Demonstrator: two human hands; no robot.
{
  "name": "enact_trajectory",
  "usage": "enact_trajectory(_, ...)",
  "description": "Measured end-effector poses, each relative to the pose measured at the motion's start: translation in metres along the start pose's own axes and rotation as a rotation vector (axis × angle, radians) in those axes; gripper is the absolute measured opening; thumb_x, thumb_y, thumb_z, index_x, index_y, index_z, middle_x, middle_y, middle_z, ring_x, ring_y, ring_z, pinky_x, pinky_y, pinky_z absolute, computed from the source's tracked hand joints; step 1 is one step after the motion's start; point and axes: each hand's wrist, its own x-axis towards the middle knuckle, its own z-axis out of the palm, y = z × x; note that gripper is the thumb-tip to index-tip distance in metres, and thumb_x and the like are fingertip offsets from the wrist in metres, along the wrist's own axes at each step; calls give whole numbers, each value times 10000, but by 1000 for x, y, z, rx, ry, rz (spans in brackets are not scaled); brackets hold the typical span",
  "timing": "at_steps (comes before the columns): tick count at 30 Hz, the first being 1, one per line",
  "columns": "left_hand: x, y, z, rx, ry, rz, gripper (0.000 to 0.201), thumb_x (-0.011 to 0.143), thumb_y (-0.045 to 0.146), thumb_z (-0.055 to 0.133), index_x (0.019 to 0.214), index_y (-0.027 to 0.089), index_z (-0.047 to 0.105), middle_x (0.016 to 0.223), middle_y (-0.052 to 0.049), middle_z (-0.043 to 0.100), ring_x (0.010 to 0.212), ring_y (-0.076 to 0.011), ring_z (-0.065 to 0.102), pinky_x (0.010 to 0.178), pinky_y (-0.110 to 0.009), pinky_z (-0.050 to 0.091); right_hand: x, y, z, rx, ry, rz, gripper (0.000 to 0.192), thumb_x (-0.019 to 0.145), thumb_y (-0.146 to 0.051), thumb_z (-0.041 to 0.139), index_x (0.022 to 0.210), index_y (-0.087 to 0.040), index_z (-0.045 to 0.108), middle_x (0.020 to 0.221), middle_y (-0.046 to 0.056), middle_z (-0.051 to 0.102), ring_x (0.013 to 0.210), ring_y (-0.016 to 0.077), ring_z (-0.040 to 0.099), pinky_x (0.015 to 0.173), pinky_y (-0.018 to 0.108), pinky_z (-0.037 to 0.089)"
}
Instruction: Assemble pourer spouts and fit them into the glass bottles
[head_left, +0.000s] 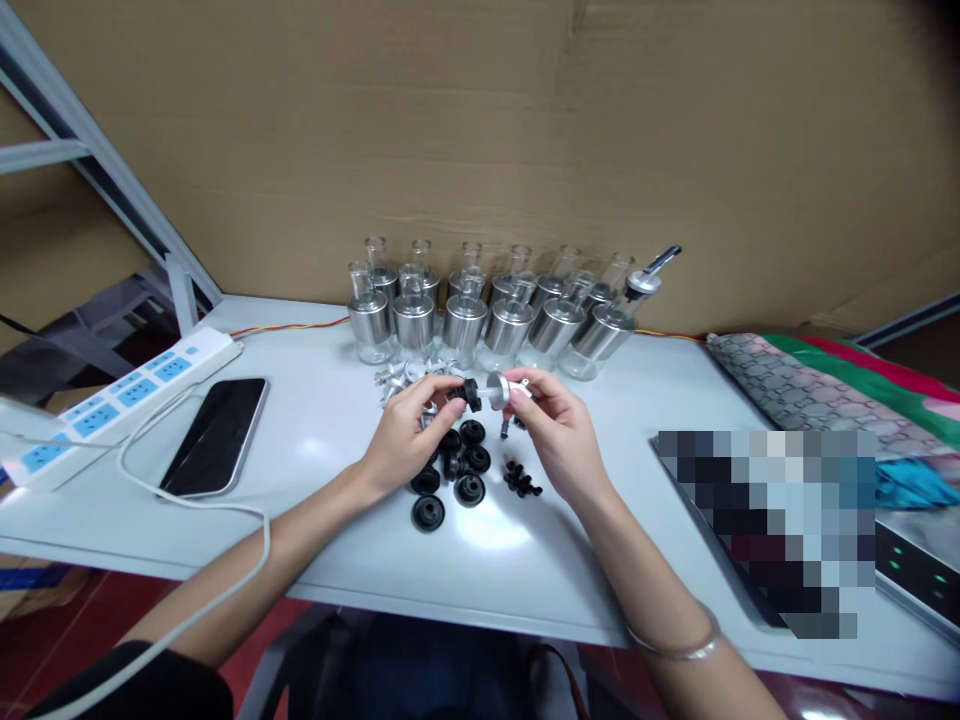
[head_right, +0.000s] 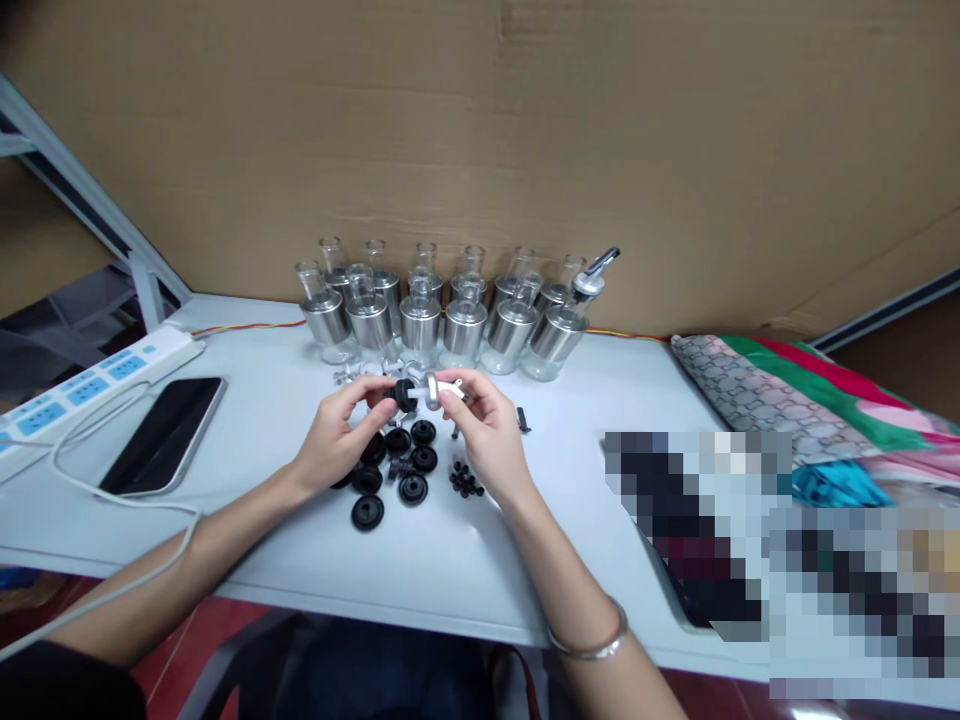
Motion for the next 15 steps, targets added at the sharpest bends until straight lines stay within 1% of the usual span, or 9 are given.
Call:
enact_trajectory(4, 0, 1, -1, -69, -22, -2, 197, 892, 341, 575, 975, 168, 618, 810, -23, 637, 714, -131, 567, 691, -253, 460, 0, -2, -1, -44, -13, 3, 181, 758, -342, 651, 878, -208, 637, 746, -10, 612, 662, 128, 527, 643, 275, 409)
enact_trajectory(7, 0, -1, 0, -153, -21, -2, 223, 864, 381, 621, 942, 172, 615, 788, -16, 622, 716, -127, 561, 691, -250, 451, 0, -2, -3, -20, -60, -3, 169, 770, -337, 642, 879, -208, 642, 702, -18, 601, 646, 125, 526, 628, 269, 401)
enact_trajectory(9, 1, -4, 1, -229, -27, -16, 258, 852, 416, 631, 927, 170, 608, 802, -19, 612, 734, -129, 557, 701, -253, 447, 0, -1, -4, -5, -95, 2, 175, 784, -345, 635, 889, -205, 647, 674, -20, 598, 637, 125, 525, 623, 269, 397)
enact_trajectory(13, 4, -9, 2, -397, -90, -41, 314, 824, 467, 652, 886, 164, 597, 875, -34, 580, 821, -139, 540, 728, -251, 433, 1, 0, -5, 0, -147, 14, 221, 770, -388, 664, 880, -197, 654, 661, -12, 608, 627, 129, 528, 617, 275, 405)
enact_trajectory(15, 6, -9, 2, -514, -140, -74, 330, 801, 469, 680, 926, 179, 585, 940, -34, 565, 878, -145, 543, 765, -254, 435, 0, 0, -4, 27, -175, 12, 232, 756, -400, 687, 865, -198, 659, 675, -8, 615, 632, 128, 536, 618, 275, 415)
